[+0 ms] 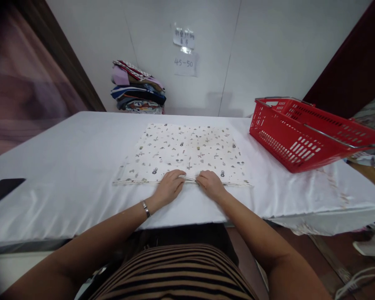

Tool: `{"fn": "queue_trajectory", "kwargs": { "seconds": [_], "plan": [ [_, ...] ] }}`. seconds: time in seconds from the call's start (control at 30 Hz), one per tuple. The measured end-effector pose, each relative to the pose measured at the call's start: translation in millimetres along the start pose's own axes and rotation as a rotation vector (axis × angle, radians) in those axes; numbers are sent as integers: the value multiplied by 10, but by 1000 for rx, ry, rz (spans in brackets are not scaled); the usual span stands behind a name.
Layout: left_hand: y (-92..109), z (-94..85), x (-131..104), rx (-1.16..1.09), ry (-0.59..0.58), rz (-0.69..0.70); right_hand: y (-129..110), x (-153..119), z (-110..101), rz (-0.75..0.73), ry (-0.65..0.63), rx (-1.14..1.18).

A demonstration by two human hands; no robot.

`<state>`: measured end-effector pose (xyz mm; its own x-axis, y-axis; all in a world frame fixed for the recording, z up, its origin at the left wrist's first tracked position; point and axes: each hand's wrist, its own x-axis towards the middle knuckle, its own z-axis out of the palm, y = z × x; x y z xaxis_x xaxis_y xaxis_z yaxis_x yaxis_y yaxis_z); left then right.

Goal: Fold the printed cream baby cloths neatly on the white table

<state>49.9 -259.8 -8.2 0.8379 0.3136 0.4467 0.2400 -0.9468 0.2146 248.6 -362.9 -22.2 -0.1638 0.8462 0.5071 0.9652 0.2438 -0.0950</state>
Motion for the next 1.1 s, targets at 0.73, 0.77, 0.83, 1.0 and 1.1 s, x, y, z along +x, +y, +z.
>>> {"fn": "queue_trajectory", "kwargs": {
  "seconds": [0.73,0.77,0.83,1.0,1.1],
  "plan": [
    [-29,24,27,-33,-42,-2,-41,-11,-71,52,-85,49],
    [-29,30,21,1,-59,8,-41,-16,-73,46,-90,52],
    [-29,45,13,58,-81,15,-43,-26,-73,38,-78,54],
    [-30,102,14,164,-98,2,-53,-39,-84,34,-80,74],
    [-22,110,12,214,-101,3,-52,-45,-84,22,-103,86]
  ]
}}
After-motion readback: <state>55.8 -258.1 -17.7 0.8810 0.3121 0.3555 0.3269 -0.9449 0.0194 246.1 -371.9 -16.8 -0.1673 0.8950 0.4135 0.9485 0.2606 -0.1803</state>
